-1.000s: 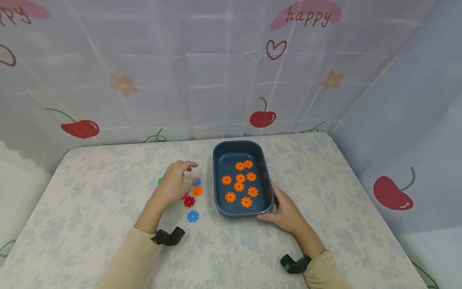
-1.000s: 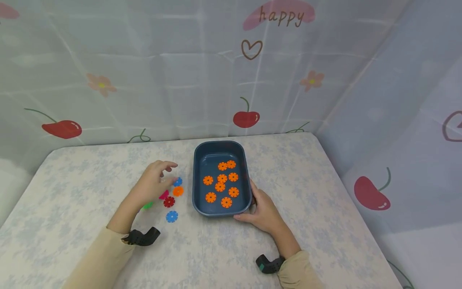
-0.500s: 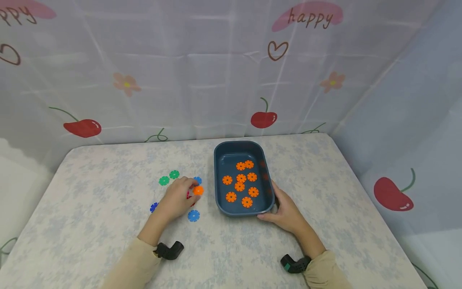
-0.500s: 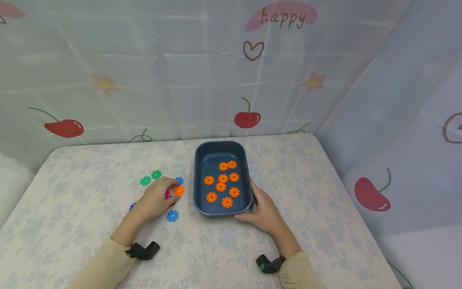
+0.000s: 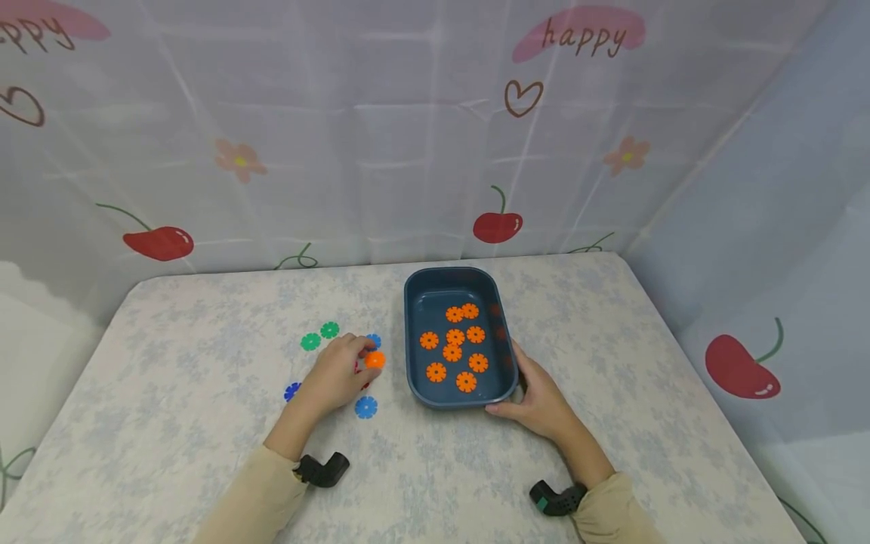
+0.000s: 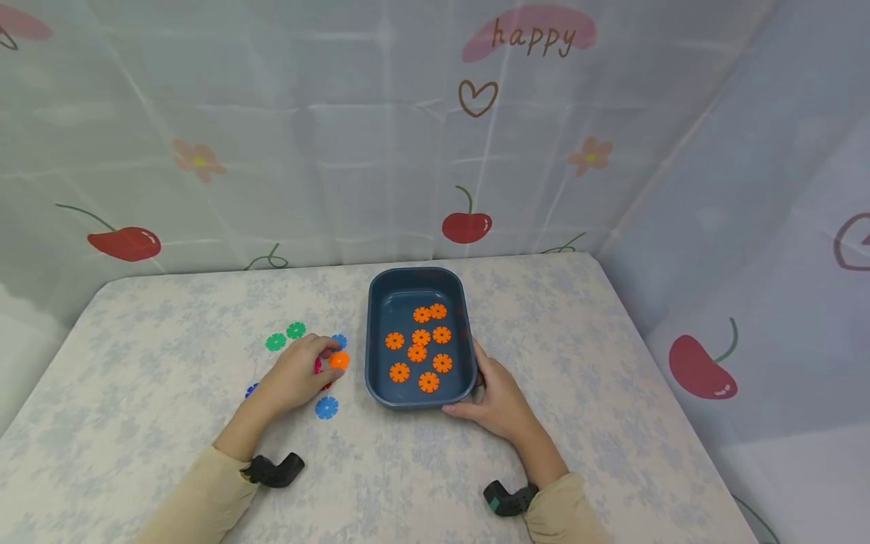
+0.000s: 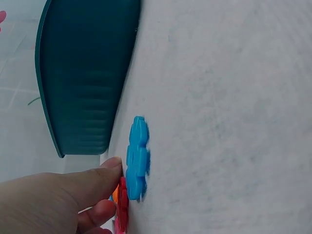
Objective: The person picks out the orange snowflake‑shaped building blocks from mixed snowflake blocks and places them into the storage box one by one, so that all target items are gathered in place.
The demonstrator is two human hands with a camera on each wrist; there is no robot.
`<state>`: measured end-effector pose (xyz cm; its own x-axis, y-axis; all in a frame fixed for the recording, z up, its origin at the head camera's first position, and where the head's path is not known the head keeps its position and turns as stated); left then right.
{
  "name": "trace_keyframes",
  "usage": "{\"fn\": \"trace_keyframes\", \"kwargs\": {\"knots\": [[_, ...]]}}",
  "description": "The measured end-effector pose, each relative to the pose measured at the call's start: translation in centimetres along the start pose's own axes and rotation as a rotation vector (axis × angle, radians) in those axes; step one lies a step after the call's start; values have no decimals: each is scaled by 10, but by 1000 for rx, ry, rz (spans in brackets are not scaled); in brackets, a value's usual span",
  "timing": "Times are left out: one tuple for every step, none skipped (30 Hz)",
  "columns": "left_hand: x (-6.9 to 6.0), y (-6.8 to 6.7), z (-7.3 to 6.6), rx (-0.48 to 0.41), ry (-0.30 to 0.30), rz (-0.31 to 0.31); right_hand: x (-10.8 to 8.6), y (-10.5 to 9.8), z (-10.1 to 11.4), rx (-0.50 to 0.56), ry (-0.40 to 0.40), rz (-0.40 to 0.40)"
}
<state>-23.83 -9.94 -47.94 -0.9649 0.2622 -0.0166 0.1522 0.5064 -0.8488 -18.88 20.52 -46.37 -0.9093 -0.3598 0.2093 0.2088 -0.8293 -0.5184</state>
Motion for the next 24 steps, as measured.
{"fn": "trace_keyframes", "kwargs": {"knots": [[0, 0, 0, -2, -1, 0, 0, 0, 0, 3, 1, 0], [0, 0, 1, -2, -1, 1, 0, 0, -1, 3, 1, 0], [0, 1, 1, -5, -3, 4, 0, 1, -1, 5, 2, 0], [0, 1, 1, -4, -1, 5, 0, 1, -1, 5, 1, -1], [0, 1, 1, -7, -1, 7, -1, 1, -1, 5, 3, -3], [0, 1, 1, -5, 4, 8, -1, 0, -1, 4, 3, -4], [0, 1, 1, -6, 5, 9, -1, 0, -1, 5, 3, -5], [0, 1, 2, -6, 6, 11, -1, 0, -2, 4, 1, -5], [0, 1, 2, -9, 5, 14, -1, 0, -2, 4, 1, -5], [0, 0, 2, -7, 10, 15, -1, 0, -2, 4, 2, -6], [0, 0, 2, -10, 8, 17, -1, 0, -2, 7, 3, -5], [0, 0, 3, -10, 7, 20, -1, 0, -2, 8, 3, -5], [0, 0, 3, -14, 2, 24, -1, 0, -2, 9, 3, -4], [0, 0, 3, -16, 0, 28, -1, 0, -3, 8, 3, -4], [-1, 0, 3, -18, -1, 31, -1, 0, -3, 6, 4, -4], [-1, 0, 3, -17, -1, 32, -1, 0, -3, 7, 5, -4], [-1, 0, 3, -20, -6, 34, -1, 0, -3, 10, 5, -3], [-1, 0, 4, -22, -7, 36, -1, 0, -4, 9, 5, -2], [-1, 0, 4, -23, -8, 36, -1, 0, -4, 11, 6, -3], [0, 0, 4, -23, -7, 36, -1, 0, -4, 10, 6, -3], [0, 0, 4, -22, -5, 37, -1, 0, -4, 10, 6, -3], [0, 0, 4, -22, -5, 38, -1, 0, -4, 12, 8, -3], [0, 0, 4, -22, -7, 40, -1, 0, -4, 8, 8, -4], [0, 0, 3, -20, -8, 42, -1, 0, -4, 3, 7, -5]]}}
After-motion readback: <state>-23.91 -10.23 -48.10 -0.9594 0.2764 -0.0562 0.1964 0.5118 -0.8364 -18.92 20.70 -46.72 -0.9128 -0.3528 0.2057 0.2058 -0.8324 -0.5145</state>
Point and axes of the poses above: each hand's wrist, its own x-axis towards the middle knuckle, its own y-axis out of the palm, z = x × y, the point moved 6 cm from there along x, towards the middle knuckle, and after that the axes turned 1 degree about -y, right-handed, at the moved point
